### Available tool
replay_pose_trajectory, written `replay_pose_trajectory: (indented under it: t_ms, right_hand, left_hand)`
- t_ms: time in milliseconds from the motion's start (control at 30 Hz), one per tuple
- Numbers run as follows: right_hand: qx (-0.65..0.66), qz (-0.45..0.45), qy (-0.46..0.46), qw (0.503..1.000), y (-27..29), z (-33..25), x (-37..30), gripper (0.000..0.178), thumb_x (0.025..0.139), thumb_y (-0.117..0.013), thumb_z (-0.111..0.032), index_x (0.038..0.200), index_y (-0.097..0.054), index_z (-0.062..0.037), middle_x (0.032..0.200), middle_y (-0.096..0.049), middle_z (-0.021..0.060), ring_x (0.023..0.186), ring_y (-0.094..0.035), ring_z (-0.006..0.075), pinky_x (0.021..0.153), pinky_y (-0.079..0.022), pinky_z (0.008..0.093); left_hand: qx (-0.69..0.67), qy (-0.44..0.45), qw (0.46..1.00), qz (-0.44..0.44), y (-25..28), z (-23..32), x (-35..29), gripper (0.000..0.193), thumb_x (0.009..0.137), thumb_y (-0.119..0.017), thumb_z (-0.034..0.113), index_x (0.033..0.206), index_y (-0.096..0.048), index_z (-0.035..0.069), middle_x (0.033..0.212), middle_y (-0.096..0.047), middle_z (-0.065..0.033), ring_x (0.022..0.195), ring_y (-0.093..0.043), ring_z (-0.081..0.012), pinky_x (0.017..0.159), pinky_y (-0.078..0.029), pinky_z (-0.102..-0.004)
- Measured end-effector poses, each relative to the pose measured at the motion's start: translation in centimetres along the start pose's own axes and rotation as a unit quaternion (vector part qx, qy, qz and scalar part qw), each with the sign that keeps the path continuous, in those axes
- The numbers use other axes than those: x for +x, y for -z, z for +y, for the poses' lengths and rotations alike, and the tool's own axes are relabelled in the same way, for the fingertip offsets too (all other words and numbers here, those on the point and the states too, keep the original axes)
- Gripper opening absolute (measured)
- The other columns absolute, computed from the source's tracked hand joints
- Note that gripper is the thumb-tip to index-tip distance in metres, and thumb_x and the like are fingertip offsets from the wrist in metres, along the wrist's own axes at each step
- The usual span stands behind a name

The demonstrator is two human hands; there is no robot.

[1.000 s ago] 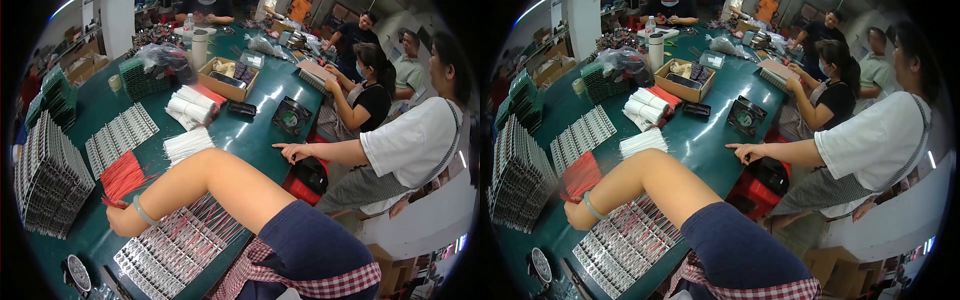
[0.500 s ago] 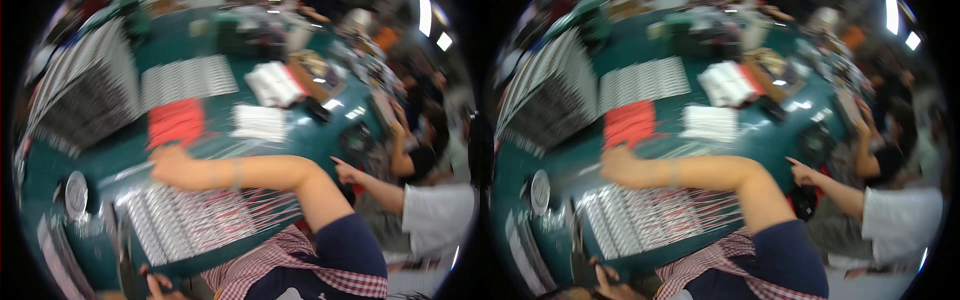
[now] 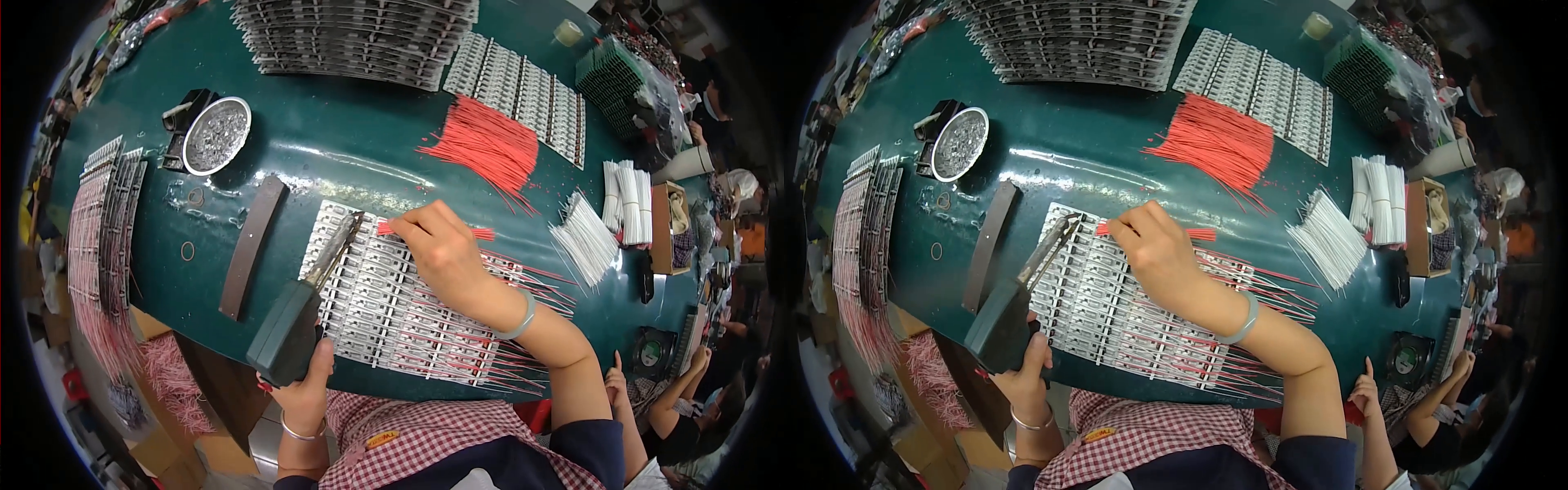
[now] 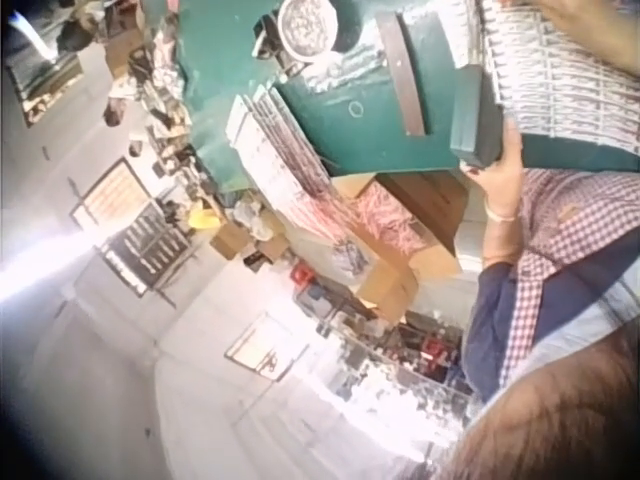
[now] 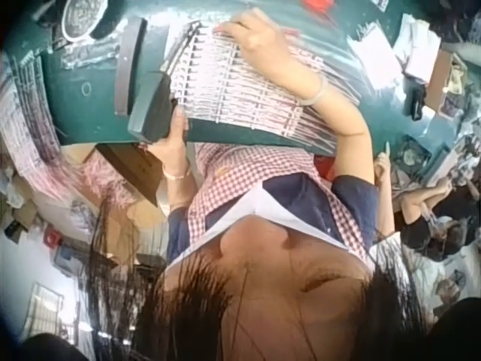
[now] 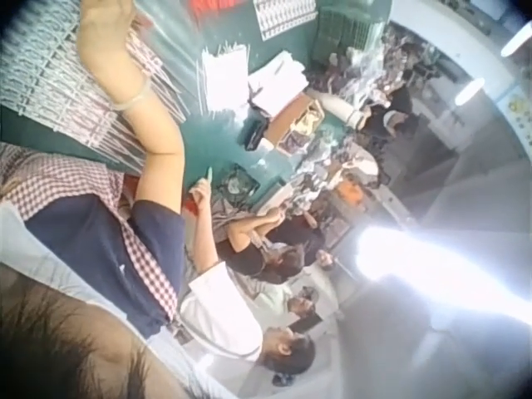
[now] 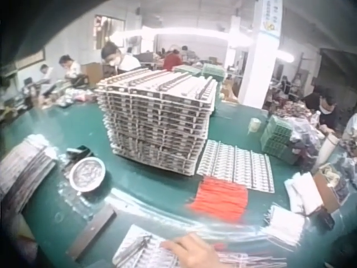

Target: The person solders wires to electronic components and circuit boards using a soldering gun and solder wire, assembling them on an assembly line.

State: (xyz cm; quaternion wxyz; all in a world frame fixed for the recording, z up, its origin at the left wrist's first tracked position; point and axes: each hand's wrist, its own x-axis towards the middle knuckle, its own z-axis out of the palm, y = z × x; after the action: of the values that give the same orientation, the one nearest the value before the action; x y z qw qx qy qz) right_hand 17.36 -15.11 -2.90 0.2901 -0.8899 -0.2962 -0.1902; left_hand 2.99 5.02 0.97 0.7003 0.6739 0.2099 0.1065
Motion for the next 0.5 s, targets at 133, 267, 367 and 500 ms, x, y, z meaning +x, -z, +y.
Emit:
replay_pose_trajectory:
  t_ms: [133,267,367,500]
  right_hand:
    - [0.011,-0.011,0.008,1.0,-0.3,-0.2,0.2,0.034,0.068,-0.066,0.009,0.101,-0.071,0.0014,0.093,-0.065,0.0099,0.083,-0.061,0.0265,0.07,-0.053,0.036]
    - [-0.004,-0.035,0.021,0.999,-0.4,-0.1,0.0,0.035,0.07,-0.064,0.003,0.105,-0.067,0.0046,0.098,-0.062,0.0126,0.089,-0.058,0.0276,0.073,-0.053,0.0352]
    - [-0.01,-0.043,0.018,0.999,-0.3,0.0,0.0,0.035,0.07,-0.064,0.003,0.105,-0.067,0.0054,0.098,-0.061,0.0134,0.089,-0.058,0.0278,0.073,-0.053,0.0354]
    - [-0.005,-0.02,0.009,1.0,-0.6,-0.5,0.4,0.035,0.068,-0.064,0.009,0.101,-0.069,0.0037,0.093,-0.063,0.0118,0.081,-0.06,0.0274,0.068,-0.052,0.037]
  left_hand:
    - [0.099,-0.072,0.992,-0.038,1.4,-2.6,0.4,0.04,0.087,-0.07,-0.004,0.126,-0.058,-0.006,0.11,-0.068,-0.0152,0.06,-0.057,-0.0109,0.051,-0.045,-0.0242]
    - [0.111,-0.026,0.993,-0.032,0.5,-1.5,0.4,0.03,0.086,-0.076,0.001,0.113,-0.066,-0.006,0.1,-0.071,-0.0104,0.07,-0.061,-0.011,0.062,-0.049,-0.0251]
    - [0.099,0.021,0.995,-0.023,-0.1,-0.9,0.7,0.024,0.083,-0.08,0.005,0.103,-0.071,-0.006,0.094,-0.073,-0.008,0.078,-0.066,-0.0117,0.071,-0.052,-0.0263]
    - [0.135,-0.011,0.99,-0.025,-0.3,-0.8,0.8,0.021,0.083,-0.079,0.004,0.1,-0.071,-0.005,0.087,-0.073,-0.0074,0.073,-0.066,-0.0112,0.066,-0.052,-0.0264]
